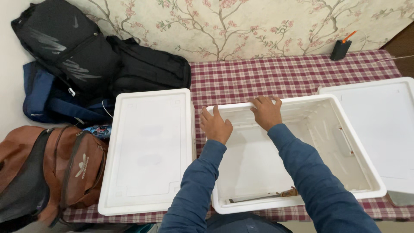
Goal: The person assembles a white plastic cooler on a checkered tablecloth. They place the lid on the base, open it, attach the side handles, and then close the lid. The person repeats the process with a second cooler, demonstrating the assembly steps.
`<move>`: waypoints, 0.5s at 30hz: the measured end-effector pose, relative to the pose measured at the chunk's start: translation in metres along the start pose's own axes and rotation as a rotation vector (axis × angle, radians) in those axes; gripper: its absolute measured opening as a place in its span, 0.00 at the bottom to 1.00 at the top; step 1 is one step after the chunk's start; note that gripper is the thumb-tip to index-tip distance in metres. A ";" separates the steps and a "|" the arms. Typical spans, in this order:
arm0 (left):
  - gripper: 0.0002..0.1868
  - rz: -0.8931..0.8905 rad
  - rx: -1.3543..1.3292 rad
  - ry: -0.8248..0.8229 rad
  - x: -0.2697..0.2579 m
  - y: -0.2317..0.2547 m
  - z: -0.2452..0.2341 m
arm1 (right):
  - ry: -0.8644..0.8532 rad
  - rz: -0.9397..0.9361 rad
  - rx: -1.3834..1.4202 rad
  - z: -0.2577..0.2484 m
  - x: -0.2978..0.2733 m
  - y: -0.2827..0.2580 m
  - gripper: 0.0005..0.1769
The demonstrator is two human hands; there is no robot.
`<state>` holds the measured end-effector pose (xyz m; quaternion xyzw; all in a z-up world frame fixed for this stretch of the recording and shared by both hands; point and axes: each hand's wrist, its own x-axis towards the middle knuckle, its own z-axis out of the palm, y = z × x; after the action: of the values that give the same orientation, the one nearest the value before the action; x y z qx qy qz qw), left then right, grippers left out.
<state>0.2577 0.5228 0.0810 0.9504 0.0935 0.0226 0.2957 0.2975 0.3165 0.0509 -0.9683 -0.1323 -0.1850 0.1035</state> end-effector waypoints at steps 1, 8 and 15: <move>0.40 0.012 -0.005 0.016 0.002 0.002 0.000 | 0.012 -0.002 0.008 -0.002 0.000 0.009 0.16; 0.35 0.218 0.286 0.199 0.016 0.023 0.028 | 0.042 -0.062 0.084 -0.012 -0.003 0.039 0.14; 0.23 0.456 0.180 0.150 0.023 0.065 0.079 | 0.036 -0.077 0.124 -0.028 -0.008 0.062 0.15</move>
<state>0.2991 0.4308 0.0522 0.9651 -0.0998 0.1506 0.1894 0.2997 0.2496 0.0637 -0.9508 -0.1785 -0.1978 0.1583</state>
